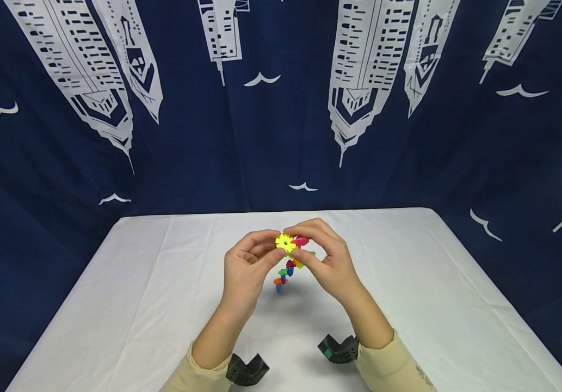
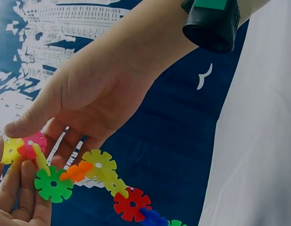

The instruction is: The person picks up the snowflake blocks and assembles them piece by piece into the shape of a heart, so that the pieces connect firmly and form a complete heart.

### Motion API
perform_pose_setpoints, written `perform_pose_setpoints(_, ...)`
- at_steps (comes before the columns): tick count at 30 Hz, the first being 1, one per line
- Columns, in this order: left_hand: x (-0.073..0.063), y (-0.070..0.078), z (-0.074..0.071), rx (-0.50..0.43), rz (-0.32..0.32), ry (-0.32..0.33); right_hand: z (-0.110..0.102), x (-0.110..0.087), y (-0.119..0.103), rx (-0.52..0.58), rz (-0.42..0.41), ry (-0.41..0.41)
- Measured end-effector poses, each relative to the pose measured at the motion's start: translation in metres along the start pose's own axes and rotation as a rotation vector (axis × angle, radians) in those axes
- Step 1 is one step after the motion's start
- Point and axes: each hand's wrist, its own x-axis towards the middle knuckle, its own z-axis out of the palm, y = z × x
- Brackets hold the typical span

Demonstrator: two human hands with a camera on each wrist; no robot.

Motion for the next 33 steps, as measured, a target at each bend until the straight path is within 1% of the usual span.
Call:
perform_pose_setpoints(4, 0.000, 0.000, 0.001, -0.026, -0.054, -0.004, 0.001, 0.000, 0.000, 0.023, 0.020, -0.009)
perform_pose_setpoints(7, 0.000, 0.000, 0.001, -0.012, -0.073, 0.007, 0.001, 0.001, 0.000, 0.039, 0.045, -0.013)
perform_pose_setpoints(10, 0.002, -0.001, -0.001, 0.054, -0.052, 0.029, 0.000, 0.001, 0.000, 0.046, 0.081, -0.011)
perform_pose_setpoints(14, 0.005, -0.003, -0.005, 0.121, 0.002, 0.026, -0.001, 0.000, -0.001, 0.022, 0.142, 0.000)
perform_pose_setpoints(17, 0.009, -0.007, -0.011, 0.150, 0.011, 0.021, -0.002, -0.001, -0.002, 0.000, 0.185, -0.001)
perform_pose_setpoints(18, 0.011, -0.010, -0.014, 0.175, 0.009, 0.027, -0.002, -0.001, -0.003, -0.004, 0.196, -0.004)
perform_pose_setpoints(21, 0.019, -0.021, -0.024, 0.307, 0.021, 0.054, -0.003, -0.001, -0.003, -0.007, 0.226, -0.013)
perform_pose_setpoints(23, 0.024, -0.032, -0.032, 0.424, 0.032, 0.075, -0.004, -0.001, -0.003, -0.011, 0.242, -0.017)
perform_pose_setpoints(25, 0.029, -0.046, -0.042, 0.549, 0.034, 0.097, -0.005, 0.000, -0.002, -0.007, 0.250, -0.019)
perform_pose_setpoints(28, 0.034, -0.067, -0.053, 0.702, 0.004, 0.118, -0.007, 0.000, 0.000, 0.011, 0.249, -0.025)
perform_pose_setpoints(30, 0.036, -0.078, -0.060, 0.777, -0.020, 0.113, -0.008, -0.001, 0.002, 0.033, 0.249, -0.035)
perform_pose_setpoints(33, 0.040, -0.090, -0.070, 0.836, -0.055, 0.102, -0.009, 0.000, 0.003, 0.046, 0.252, -0.053)
